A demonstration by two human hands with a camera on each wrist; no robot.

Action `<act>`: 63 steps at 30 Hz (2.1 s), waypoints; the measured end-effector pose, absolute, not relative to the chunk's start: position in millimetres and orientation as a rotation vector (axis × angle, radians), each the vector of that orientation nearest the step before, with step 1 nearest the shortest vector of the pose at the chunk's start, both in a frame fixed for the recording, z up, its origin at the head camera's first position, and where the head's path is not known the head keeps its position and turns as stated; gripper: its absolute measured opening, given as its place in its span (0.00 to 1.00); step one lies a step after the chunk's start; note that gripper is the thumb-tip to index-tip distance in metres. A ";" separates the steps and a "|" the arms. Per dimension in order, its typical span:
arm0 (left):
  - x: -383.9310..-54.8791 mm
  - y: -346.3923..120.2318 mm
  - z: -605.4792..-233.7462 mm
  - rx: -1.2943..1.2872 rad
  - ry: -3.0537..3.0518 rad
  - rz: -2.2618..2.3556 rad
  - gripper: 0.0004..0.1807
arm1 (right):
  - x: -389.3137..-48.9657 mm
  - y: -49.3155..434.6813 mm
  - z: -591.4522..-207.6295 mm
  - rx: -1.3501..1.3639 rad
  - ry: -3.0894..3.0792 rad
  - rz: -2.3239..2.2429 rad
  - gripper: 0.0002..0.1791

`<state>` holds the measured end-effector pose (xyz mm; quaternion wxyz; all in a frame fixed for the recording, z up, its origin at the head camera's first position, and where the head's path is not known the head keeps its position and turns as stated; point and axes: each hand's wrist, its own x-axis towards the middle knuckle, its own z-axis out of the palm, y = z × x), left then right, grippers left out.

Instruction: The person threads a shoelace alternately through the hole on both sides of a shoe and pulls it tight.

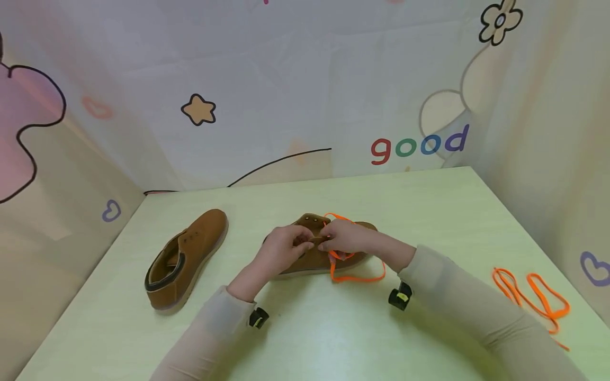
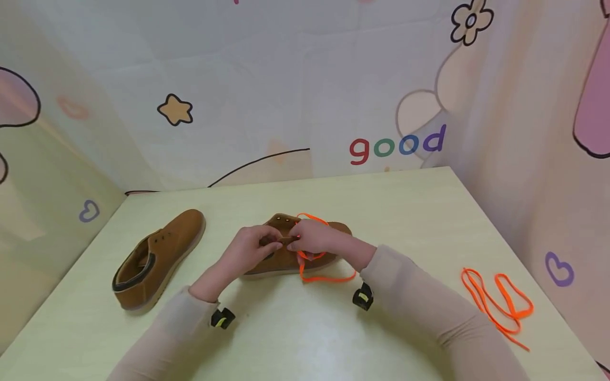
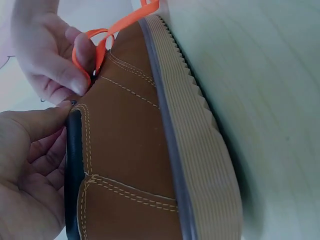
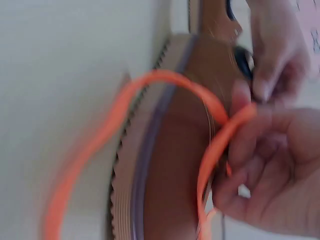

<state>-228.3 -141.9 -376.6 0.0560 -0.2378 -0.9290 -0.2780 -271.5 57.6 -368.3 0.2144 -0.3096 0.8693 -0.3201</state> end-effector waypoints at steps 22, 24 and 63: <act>-228.8 -145.0 -384.5 -0.773 -2.754 -0.912 0.06 | -303.8 68.5 -339.4 -0.765 2.134 -0.745 0.19; -229.3 -144.9 -385.0 -0.773 -2.759 -0.918 0.06 | -305.8 69.6 -343.7 -0.746 2.076 -0.762 0.22; -232.5 -147.7 -390.3 -0.927 -2.641 -0.957 0.05 | -324.4 -54.7 -254.3 -0.664 2.408 -1.427 0.11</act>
